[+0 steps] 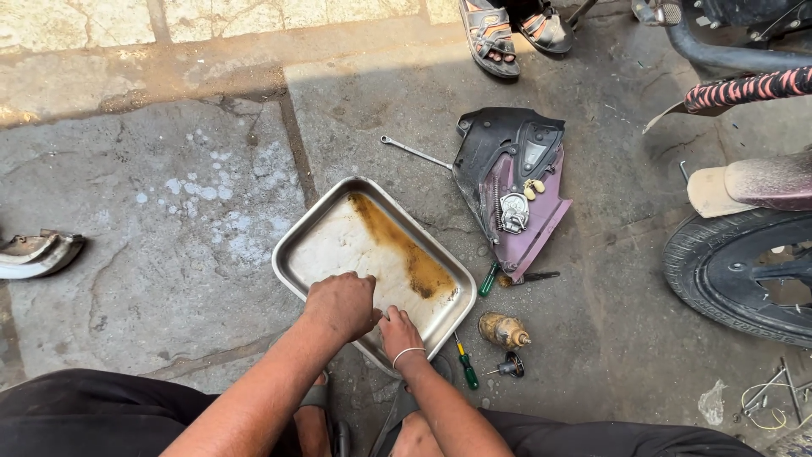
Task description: Cleaning and reassembling a motorcycle carburetor with fuel and a brush.
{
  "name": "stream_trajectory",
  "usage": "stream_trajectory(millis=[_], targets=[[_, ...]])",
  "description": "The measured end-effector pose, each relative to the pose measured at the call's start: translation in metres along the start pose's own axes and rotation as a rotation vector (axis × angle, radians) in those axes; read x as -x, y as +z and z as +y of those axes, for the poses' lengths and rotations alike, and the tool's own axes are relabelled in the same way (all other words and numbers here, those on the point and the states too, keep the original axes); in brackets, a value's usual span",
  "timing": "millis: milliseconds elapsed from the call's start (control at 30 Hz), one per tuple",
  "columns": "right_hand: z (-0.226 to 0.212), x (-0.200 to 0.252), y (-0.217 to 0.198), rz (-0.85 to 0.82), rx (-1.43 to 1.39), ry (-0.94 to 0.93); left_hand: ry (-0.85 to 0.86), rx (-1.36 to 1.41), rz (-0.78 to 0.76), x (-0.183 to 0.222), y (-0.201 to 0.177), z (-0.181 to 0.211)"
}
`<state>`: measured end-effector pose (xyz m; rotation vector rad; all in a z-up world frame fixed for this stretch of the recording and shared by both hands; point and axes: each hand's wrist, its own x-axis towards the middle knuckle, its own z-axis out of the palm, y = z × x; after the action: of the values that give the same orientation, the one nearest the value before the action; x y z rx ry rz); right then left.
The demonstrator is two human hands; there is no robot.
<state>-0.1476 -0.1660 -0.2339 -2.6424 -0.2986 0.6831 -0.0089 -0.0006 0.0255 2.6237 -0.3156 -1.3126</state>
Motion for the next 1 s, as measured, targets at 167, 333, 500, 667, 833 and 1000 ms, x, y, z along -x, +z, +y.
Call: stream_trajectory(millis=[167, 333, 500, 667, 833, 1000], targets=[[-0.003, -0.003, -0.007, 0.004, -0.066, 0.032, 0.001, -0.025, -0.016, 0.001, -0.005, 0.003], [0.019, -0.013, 0.012, 0.272, -0.248, 0.197, 0.010, -0.014, -0.003, -0.014, -0.007, -0.001], [0.020, -0.043, -0.082, 0.507, -0.375, 0.251, 0.037, 0.089, 0.180, -0.047, 0.011, -0.022], [-0.072, -0.051, -0.262, 0.629, -0.518, -0.181, -0.052, 0.862, 0.401, -0.068, 0.008, -0.042], [-0.125, -0.028, -0.328, 0.435, -0.495, -0.479, -0.104, 1.693, -0.034, -0.051, -0.007, -0.035], [-0.061, -0.051, -0.279, 0.461, -0.679, -0.283, 0.053, 1.747, -0.130, -0.061, 0.007, -0.049]])
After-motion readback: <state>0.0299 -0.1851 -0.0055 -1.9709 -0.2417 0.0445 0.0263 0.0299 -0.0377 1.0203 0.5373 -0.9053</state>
